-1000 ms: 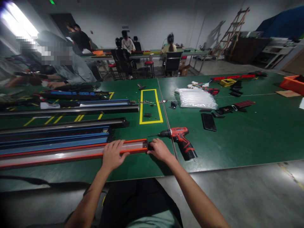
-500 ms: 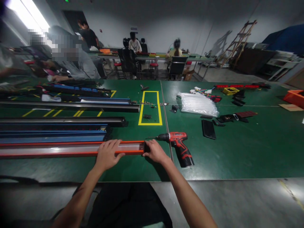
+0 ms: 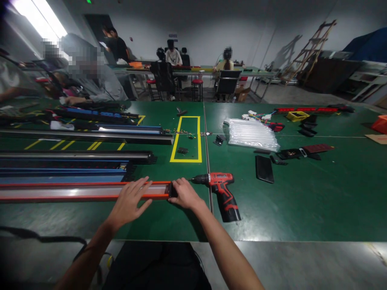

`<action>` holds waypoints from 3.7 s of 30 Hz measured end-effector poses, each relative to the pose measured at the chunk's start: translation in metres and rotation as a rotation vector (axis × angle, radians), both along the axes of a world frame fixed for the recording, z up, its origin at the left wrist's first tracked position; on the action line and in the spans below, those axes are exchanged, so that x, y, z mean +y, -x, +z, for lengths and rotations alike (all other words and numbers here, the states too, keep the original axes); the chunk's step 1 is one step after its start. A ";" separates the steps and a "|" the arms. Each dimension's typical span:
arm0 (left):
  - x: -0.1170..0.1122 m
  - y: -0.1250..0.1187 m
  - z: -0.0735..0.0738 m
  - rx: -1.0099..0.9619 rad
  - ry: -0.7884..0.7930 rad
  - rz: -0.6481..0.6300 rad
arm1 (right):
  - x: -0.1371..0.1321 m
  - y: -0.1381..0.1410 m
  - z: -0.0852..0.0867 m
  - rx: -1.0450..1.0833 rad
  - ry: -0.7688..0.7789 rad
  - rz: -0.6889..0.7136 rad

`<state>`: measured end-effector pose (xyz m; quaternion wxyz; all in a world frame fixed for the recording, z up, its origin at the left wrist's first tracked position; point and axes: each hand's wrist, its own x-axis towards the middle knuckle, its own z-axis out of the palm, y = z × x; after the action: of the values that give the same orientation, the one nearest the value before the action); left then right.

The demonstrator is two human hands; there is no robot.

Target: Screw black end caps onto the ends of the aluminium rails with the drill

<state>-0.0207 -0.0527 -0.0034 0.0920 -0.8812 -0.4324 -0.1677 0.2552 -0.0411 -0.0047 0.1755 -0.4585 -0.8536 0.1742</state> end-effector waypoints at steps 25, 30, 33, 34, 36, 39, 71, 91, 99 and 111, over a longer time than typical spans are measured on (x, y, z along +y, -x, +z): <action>0.022 -0.035 0.000 0.031 0.106 -0.147 | 0.004 0.030 -0.009 -0.050 -0.010 -0.005; 0.022 -0.038 0.000 0.076 0.076 -0.138 | 0.000 0.014 0.011 -0.021 0.016 0.027; 0.022 -0.040 -0.001 0.038 0.078 -0.151 | 0.017 -0.011 0.031 0.074 0.101 -0.023; 0.022 -0.040 -0.001 0.019 0.081 -0.152 | 0.028 -0.019 0.036 0.098 0.117 -0.101; 0.022 -0.040 -0.003 -0.012 0.088 -0.152 | 0.056 -0.030 0.043 0.079 0.120 -0.253; 0.022 -0.040 -0.003 -0.036 0.098 -0.152 | 0.101 -0.032 0.043 -0.109 0.087 -0.446; 0.024 -0.037 0.006 -0.225 0.304 -0.147 | 0.150 0.017 0.028 -0.049 0.296 -0.671; -0.059 -0.053 0.024 -0.692 0.048 -0.196 | -0.093 0.072 0.033 1.465 0.858 -0.557; -0.074 -0.060 0.021 -0.718 -0.006 -0.171 | -0.107 0.071 0.031 1.469 0.792 -0.582; -0.090 -0.049 0.014 -0.785 0.065 -0.037 | -0.119 0.035 0.054 0.790 0.624 -0.412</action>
<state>0.0283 -0.1422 0.0104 -0.1115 -0.7600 -0.4238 -0.4799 0.2205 -0.1602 0.0494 0.3690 -0.5464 -0.5228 0.5403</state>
